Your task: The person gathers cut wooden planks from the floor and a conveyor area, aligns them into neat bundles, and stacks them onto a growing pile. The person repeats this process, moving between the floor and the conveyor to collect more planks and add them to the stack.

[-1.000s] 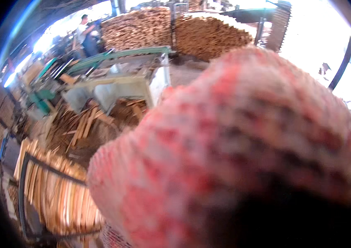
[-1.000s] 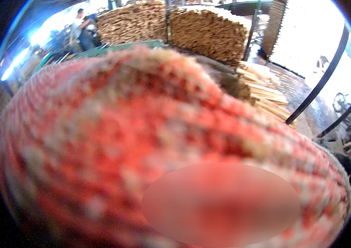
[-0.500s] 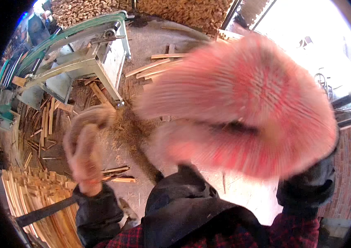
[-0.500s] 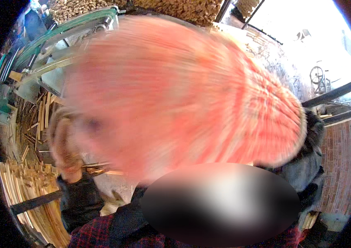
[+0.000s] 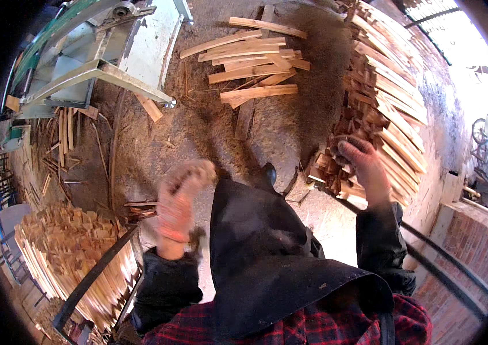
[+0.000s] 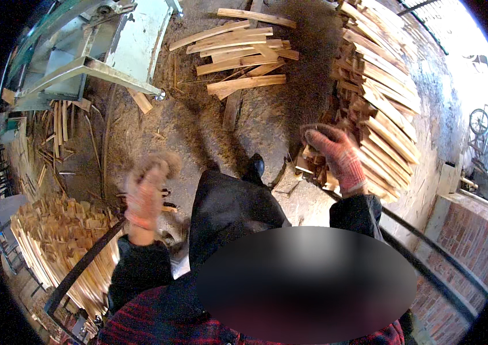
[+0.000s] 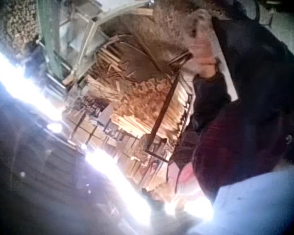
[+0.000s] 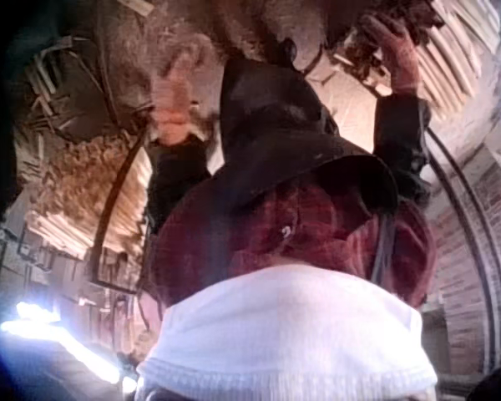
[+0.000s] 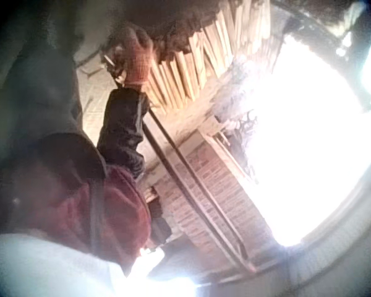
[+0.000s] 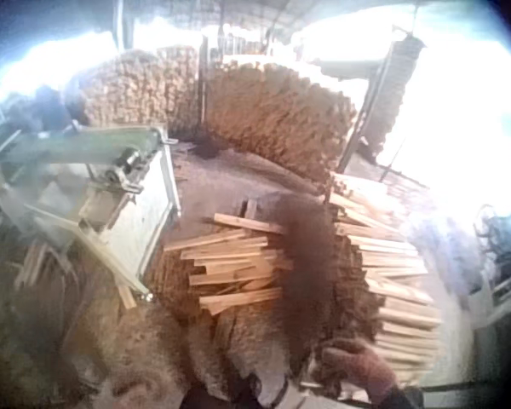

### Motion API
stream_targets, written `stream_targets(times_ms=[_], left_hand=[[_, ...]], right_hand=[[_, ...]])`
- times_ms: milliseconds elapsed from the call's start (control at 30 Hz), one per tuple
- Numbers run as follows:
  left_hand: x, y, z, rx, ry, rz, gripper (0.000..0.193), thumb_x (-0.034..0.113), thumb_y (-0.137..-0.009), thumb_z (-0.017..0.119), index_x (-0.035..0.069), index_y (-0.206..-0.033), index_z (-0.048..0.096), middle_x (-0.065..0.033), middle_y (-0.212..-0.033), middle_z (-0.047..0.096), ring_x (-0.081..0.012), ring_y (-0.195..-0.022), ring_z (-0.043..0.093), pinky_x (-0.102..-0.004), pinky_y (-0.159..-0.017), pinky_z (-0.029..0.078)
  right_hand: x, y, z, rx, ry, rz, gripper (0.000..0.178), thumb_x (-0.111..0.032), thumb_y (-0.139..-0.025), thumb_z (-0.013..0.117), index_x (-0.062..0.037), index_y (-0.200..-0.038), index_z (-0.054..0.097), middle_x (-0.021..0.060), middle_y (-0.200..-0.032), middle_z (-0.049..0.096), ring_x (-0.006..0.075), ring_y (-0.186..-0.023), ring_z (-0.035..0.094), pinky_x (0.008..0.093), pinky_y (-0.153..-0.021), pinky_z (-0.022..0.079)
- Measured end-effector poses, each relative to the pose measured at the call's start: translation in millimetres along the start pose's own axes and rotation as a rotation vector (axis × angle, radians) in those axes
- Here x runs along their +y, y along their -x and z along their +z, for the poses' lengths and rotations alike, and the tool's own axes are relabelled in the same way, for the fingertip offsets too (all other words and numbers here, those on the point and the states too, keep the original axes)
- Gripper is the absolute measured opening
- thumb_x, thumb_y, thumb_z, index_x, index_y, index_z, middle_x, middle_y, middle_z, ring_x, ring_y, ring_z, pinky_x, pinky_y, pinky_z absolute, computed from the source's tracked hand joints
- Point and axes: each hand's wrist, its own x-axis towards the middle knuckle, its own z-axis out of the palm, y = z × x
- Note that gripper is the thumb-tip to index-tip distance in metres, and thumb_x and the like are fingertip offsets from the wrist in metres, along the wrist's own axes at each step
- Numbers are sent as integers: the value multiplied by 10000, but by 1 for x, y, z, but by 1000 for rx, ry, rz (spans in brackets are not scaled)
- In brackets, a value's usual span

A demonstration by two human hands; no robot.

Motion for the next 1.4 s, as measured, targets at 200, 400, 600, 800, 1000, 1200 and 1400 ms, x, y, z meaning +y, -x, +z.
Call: stream_targets(times_ms=[200,400,600,800,1000,1200,1400], left_hand=[[-61,-81,33,-84,58,-397,169,152,-908,626,28,-1005,687,-54,-992,678,-140,-922,620,-281,-849,496],[-115,-216,51,-217,-248,-397,217,151,-883,674,4,-1041,669,-61,-1013,681,-149,-938,631,-286,-860,503],[-259,-380,63,-379,-892,-255,577,456,-799,715,37,-1181,610,-198,-1158,637,-350,-1105,603,-396,-965,469],[-408,-561,39,-297,-1401,-73,798,558,-823,630,45,-1389,402,-267,-1315,504,-425,-1166,540,-490,-962,457],[-492,-682,17,-405,-1386,-323,655,480,-812,621,85,-1325,520,-184,-1282,573,-358,-1188,546,-442,-978,447],[-471,-700,0,-686,-1238,-428,722,512,-761,656,41,-1301,565,-190,-1321,567,-319,-1224,533,-390,-1010,419],[-461,-646,-87,-513,-1093,-451,503,411,-754,688,89,-1140,664,-138,-1200,647,-288,-1111,606,-351,-947,464]], right_hand=[[-11,-115,7,106,108,120,386,-282,-901,678,-12,-1175,647,44,-1083,674,145,-966,607,266,-869,464],[60,-255,3,-1,348,112,545,-333,-874,704,69,-1222,586,139,-1138,661,215,-1030,617,309,-919,467],[175,-384,-13,-98,435,375,512,-365,-869,680,22,-1202,625,113,-1139,674,201,-1074,602,303,-957,435],[266,-472,-32,-91,506,428,656,-526,-822,654,-18,-1235,619,170,-1221,643,278,-1128,606,356,-974,443],[371,-578,-56,-26,424,252,590,-468,-846,648,0,-1205,630,166,-1171,664,283,-1089,619,362,-946,458],[384,-674,-19,-122,406,-33,554,-453,-878,639,-22,-1225,619,141,-1166,668,266,-1086,618,357,-920,464],[405,-720,0,-238,209,-35,490,-377,-914,626,49,-1157,628,94,-1090,675,185,-965,609,308,-843,480]])
